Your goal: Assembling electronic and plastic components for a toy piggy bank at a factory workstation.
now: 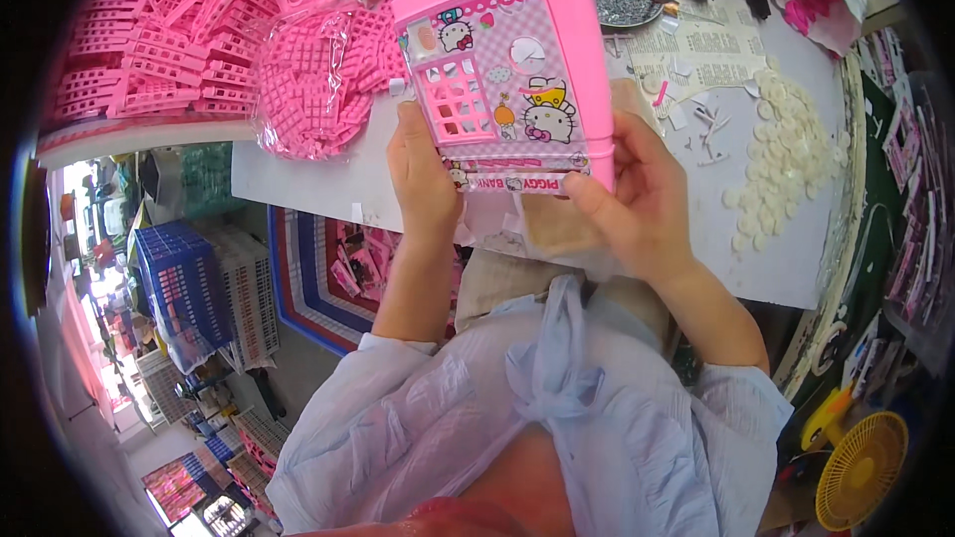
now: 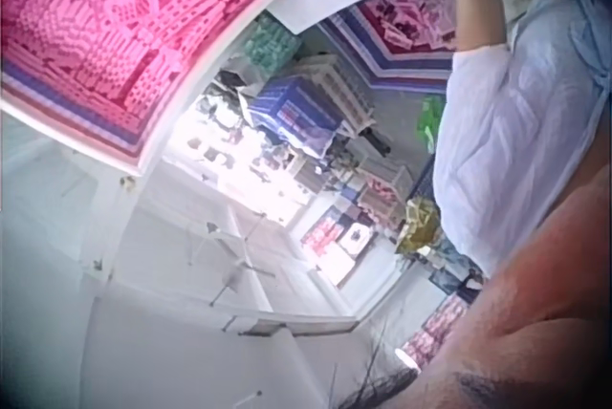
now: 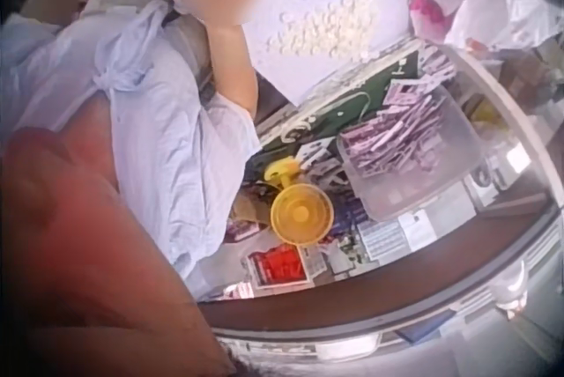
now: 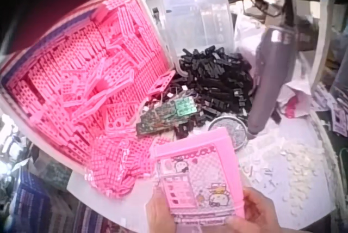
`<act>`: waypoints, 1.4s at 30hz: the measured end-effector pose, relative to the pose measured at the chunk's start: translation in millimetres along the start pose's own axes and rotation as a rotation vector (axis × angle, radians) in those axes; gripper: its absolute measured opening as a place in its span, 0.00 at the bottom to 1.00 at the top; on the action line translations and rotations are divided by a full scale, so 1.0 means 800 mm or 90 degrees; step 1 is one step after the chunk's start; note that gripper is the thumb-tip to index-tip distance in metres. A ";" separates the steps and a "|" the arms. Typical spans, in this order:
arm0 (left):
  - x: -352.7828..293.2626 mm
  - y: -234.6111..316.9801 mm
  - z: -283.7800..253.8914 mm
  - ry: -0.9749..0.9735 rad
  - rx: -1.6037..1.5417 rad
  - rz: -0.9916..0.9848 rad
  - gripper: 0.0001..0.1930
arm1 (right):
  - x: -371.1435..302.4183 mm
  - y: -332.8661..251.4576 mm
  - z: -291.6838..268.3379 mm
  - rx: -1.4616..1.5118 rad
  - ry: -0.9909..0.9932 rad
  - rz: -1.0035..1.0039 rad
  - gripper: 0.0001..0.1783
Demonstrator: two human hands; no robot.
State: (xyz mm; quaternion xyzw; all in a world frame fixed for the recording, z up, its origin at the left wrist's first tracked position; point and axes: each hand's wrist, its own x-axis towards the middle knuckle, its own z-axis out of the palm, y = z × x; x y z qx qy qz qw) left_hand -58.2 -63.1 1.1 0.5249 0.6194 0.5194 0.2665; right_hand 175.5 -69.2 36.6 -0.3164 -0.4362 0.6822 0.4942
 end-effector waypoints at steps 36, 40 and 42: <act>-0.017 0.019 -0.022 -0.521 0.229 0.419 0.23 | 0.076 -0.003 -0.132 -0.933 -0.396 -0.380 0.33; -0.014 0.016 -0.024 -0.519 0.239 0.409 0.20 | 0.087 -0.009 -0.128 -0.962 -0.439 -0.364 0.32; -0.016 0.018 -0.019 -0.516 0.232 0.409 0.18 | 0.087 -0.019 -0.129 -0.965 -0.458 -0.336 0.32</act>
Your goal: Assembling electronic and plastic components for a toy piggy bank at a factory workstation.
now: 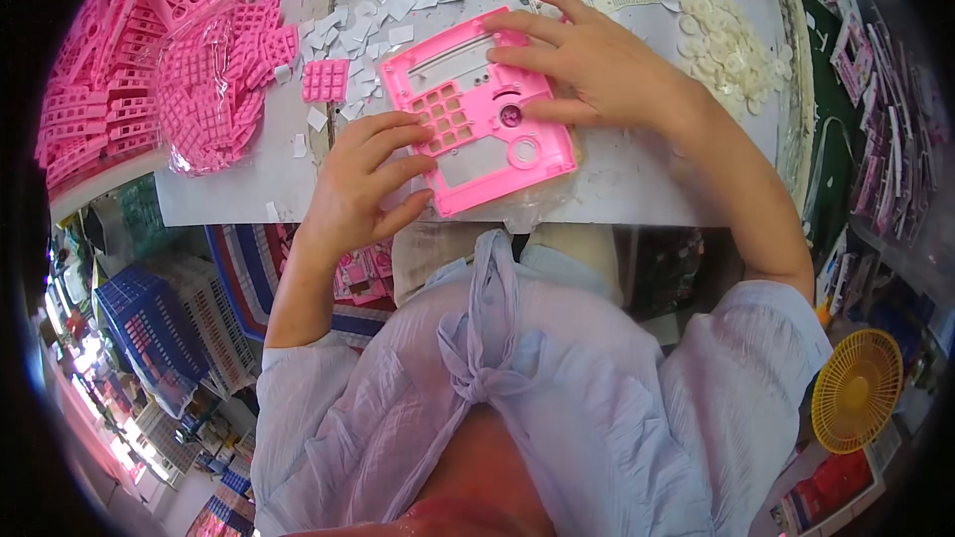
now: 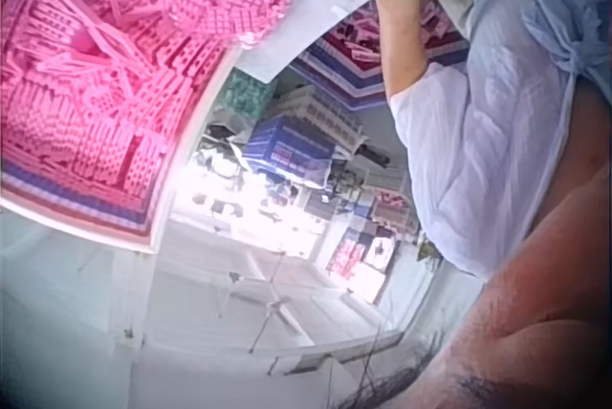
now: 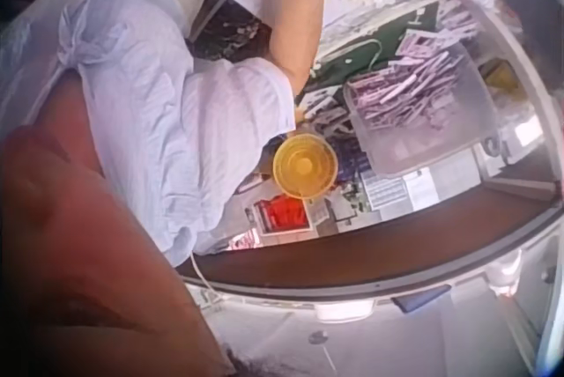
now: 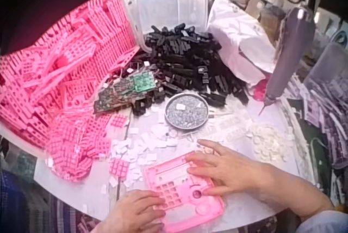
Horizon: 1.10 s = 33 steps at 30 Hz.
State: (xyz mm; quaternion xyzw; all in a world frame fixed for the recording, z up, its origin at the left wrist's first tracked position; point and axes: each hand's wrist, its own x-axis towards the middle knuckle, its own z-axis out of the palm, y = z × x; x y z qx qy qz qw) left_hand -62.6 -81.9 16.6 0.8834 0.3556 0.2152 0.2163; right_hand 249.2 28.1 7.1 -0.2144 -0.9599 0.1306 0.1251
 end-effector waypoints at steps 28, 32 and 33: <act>0.037 0.012 0.017 0.060 0.031 0.016 0.20 | -0.023 -0.003 0.036 -0.028 0.051 0.040 0.33; 0.024 0.015 0.042 -0.022 0.021 0.009 0.24 | -0.033 -0.005 0.011 0.084 0.165 0.213 0.27; 0.024 0.011 0.041 -0.017 0.010 0.018 0.25 | -0.048 0.010 -0.001 0.157 0.191 0.374 0.24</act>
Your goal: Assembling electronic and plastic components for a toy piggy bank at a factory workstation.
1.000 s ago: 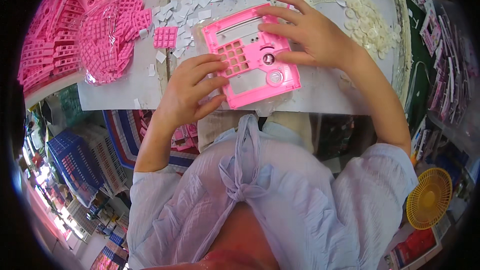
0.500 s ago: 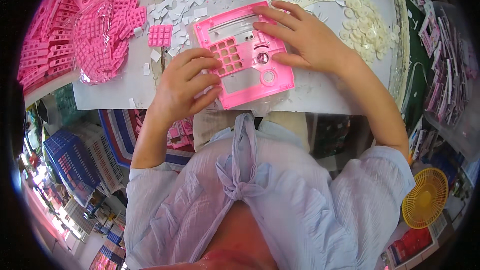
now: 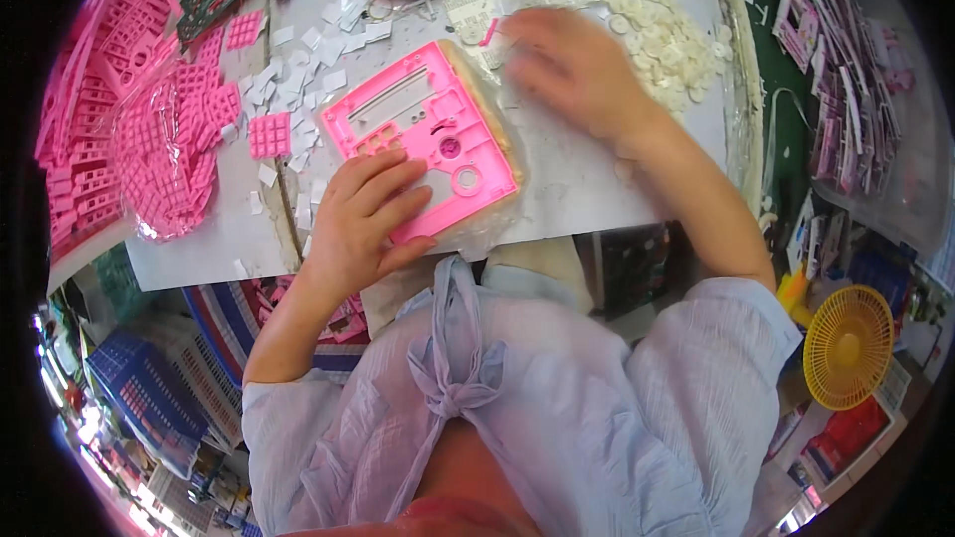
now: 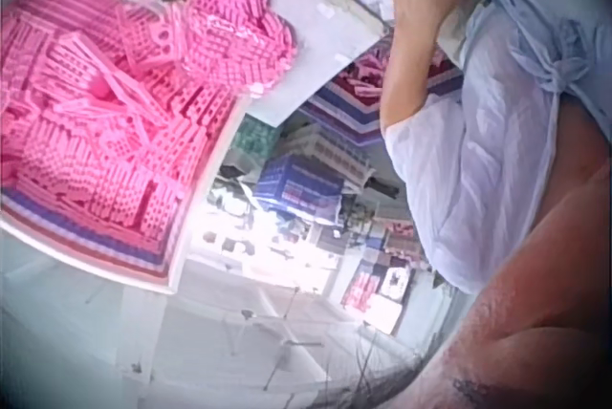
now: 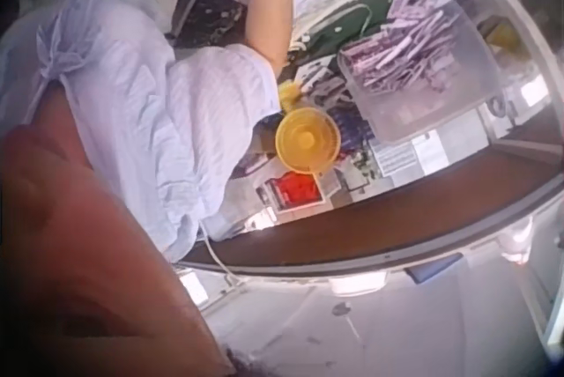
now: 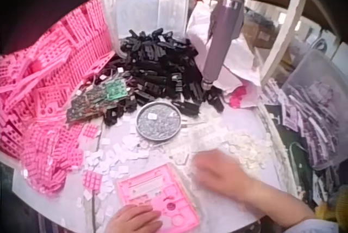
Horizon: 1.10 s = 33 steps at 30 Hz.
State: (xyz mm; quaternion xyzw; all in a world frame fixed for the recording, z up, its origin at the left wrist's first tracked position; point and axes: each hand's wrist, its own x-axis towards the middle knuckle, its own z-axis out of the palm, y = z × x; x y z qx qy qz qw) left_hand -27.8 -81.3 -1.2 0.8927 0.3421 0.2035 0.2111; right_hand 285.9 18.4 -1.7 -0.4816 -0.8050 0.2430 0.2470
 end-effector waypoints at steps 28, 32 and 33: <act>-0.001 -0.009 0.000 -0.018 0.006 0.045 0.22 | -0.017 -0.103 0.061 -0.115 -0.006 -0.158 0.07; -0.004 -0.010 0.004 -0.004 -0.009 0.041 0.22 | -0.018 -0.106 0.070 -0.109 -0.015 -0.099 0.09; -0.004 -0.010 0.005 -0.001 -0.011 0.042 0.21 | -0.020 -0.106 0.071 -0.112 -0.014 -0.084 0.10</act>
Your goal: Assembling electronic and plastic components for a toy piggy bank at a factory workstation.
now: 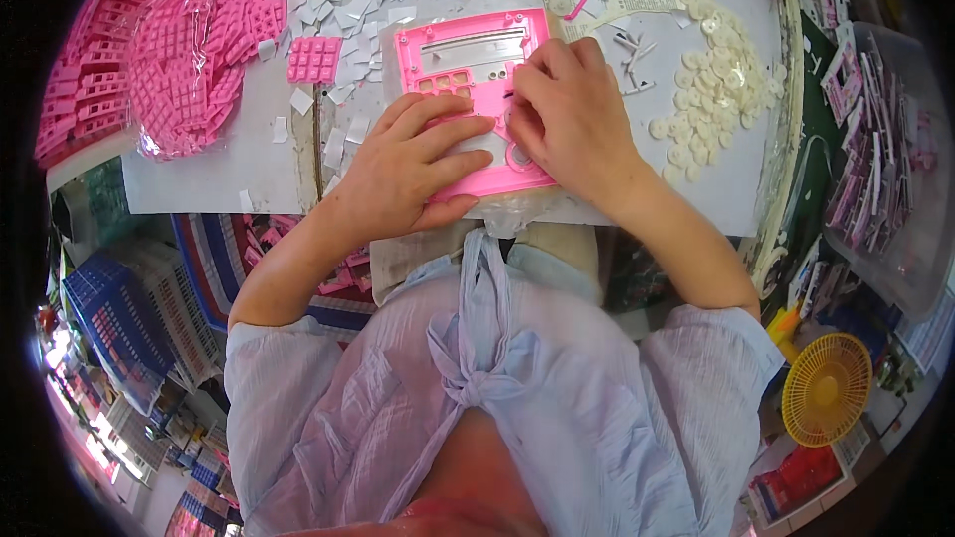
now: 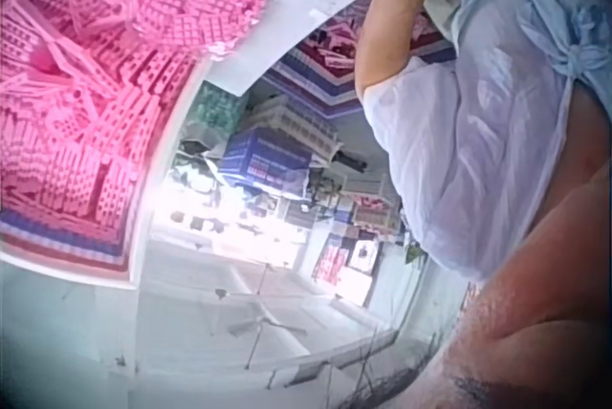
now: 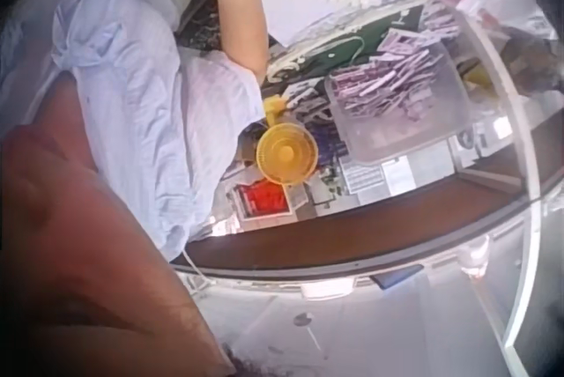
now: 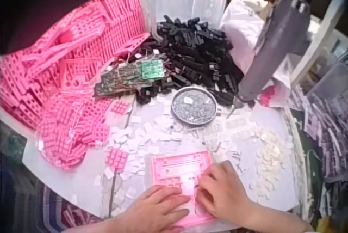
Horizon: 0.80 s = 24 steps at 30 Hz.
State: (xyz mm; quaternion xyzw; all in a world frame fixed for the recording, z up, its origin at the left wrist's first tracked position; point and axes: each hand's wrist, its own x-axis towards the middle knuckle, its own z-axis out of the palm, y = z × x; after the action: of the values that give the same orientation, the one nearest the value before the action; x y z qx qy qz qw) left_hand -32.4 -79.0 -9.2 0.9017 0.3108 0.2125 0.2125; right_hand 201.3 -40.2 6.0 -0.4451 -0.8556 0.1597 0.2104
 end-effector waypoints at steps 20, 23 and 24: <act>0.233 -0.187 -0.024 0.168 0.221 -0.255 0.11 | 0.033 0.040 -0.060 0.296 0.052 0.139 0.10; 0.249 -0.203 -0.012 0.084 0.247 -0.237 0.11 | 0.056 0.095 -0.105 0.316 0.525 0.062 0.07; 0.248 -0.203 -0.013 0.114 0.269 -0.216 0.12 | 0.071 0.122 -0.126 0.369 0.602 0.029 0.09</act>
State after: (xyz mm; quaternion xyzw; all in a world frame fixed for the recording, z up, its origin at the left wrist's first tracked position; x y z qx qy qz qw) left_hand 27.8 168.7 -34.1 0.8388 0.5122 0.1829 0.0242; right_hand 290.4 69.0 60.1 -0.4104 -0.5793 0.1758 0.6819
